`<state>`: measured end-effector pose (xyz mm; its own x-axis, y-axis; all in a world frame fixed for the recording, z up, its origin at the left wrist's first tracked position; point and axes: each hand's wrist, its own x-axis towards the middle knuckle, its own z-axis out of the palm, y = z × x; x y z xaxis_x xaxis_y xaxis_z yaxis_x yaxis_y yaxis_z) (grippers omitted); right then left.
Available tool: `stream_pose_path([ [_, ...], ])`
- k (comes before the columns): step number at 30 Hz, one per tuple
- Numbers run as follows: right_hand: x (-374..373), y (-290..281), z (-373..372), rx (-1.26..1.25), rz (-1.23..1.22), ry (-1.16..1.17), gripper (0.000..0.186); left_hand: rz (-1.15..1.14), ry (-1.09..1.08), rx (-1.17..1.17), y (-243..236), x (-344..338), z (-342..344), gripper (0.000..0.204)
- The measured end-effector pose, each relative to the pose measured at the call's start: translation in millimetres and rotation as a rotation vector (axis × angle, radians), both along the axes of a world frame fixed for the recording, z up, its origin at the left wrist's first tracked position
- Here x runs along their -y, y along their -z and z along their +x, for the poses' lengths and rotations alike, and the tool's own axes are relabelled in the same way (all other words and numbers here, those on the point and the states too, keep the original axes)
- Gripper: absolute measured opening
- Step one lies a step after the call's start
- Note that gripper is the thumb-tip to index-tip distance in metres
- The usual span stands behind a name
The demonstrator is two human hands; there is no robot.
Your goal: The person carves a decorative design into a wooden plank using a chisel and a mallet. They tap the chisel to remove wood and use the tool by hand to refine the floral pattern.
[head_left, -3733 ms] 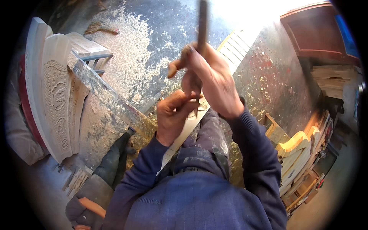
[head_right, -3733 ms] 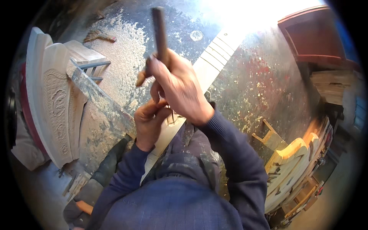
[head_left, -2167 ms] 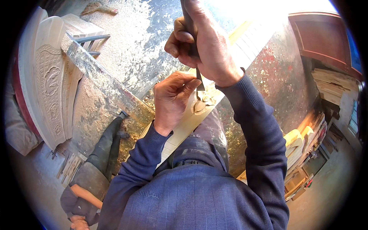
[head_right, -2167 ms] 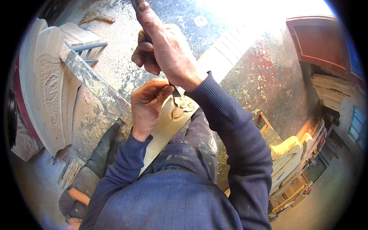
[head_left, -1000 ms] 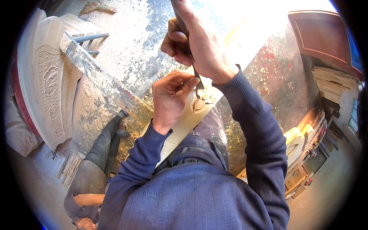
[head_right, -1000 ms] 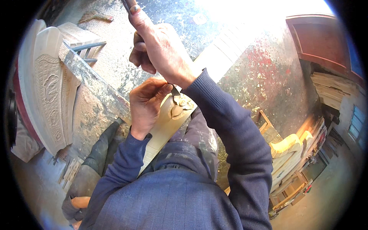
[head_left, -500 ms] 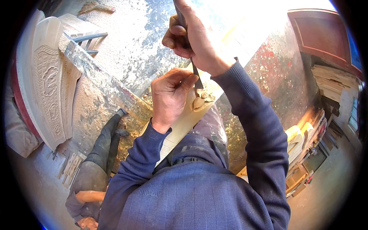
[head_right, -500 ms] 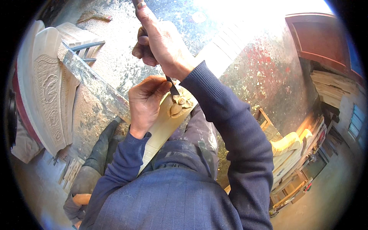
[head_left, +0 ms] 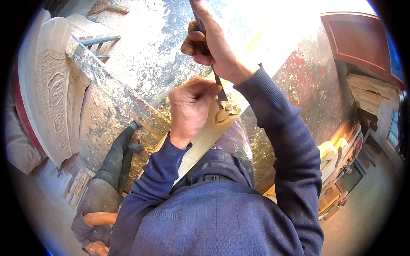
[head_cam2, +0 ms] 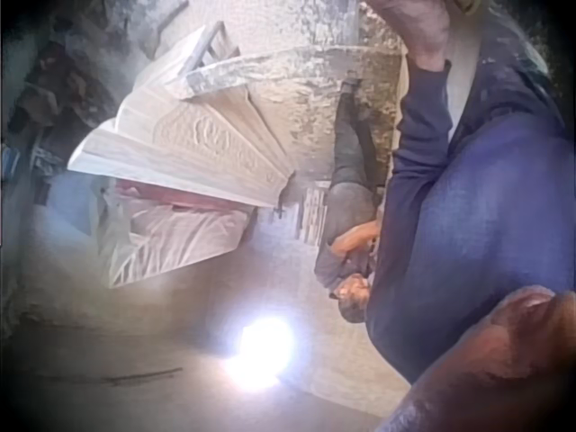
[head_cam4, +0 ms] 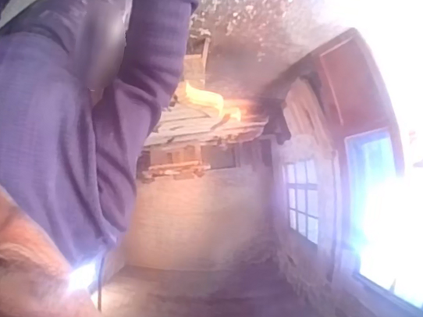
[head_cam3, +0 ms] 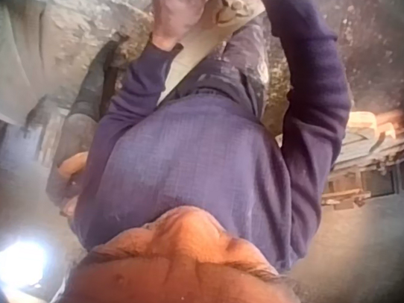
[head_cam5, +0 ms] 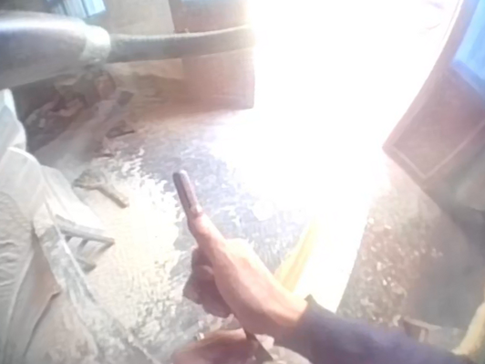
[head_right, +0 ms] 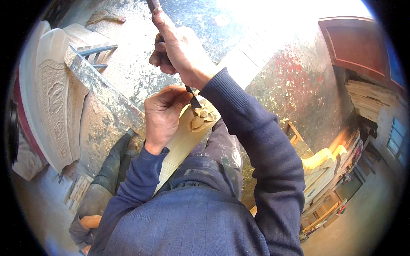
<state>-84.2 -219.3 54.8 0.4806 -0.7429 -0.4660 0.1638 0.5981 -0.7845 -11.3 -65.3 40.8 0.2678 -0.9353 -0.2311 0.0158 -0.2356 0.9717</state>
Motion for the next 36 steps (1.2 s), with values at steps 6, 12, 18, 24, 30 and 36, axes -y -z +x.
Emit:
stream_pose_path([
  [6, 2.5, 6.8, 1.5, 0.009, 0.005, -0.040, 0.075, 0.014, 0.005, 0.022, -1.5, 0.0, 0.0, 0.005],
  [12, 0.0, 6.7, 4.9, -0.002, 0.017, -0.035, 0.075, 0.005, 0.001, 0.055, -5.8, 1.6, 0.0, 0.005],
  [18, -1.3, 6.7, 6.3, -0.014, 0.011, -0.053, 0.076, -0.007, 0.018, 0.074, -5.7, 1.5, 0.8, 0.006],
  [24, -3.1, 11.2, 10.6, 0.010, 0.029, -0.017, 0.073, 0.008, 0.003, 0.037, -2.1, -0.3, 0.9, 0.006],
  [30, 4.7, 4.9, -0.8, 0.016, 0.065, -0.049, 0.072, -0.006, 0.007, 0.025, -2.8, 0.5, -0.6, 0.006],
  [36, 1.7, 5.3, 1.0, 0.001, 0.008, -0.047, 0.073, 0.054, 0.009, -0.007, -4.6, 1.5, -0.8, 0.006],
])
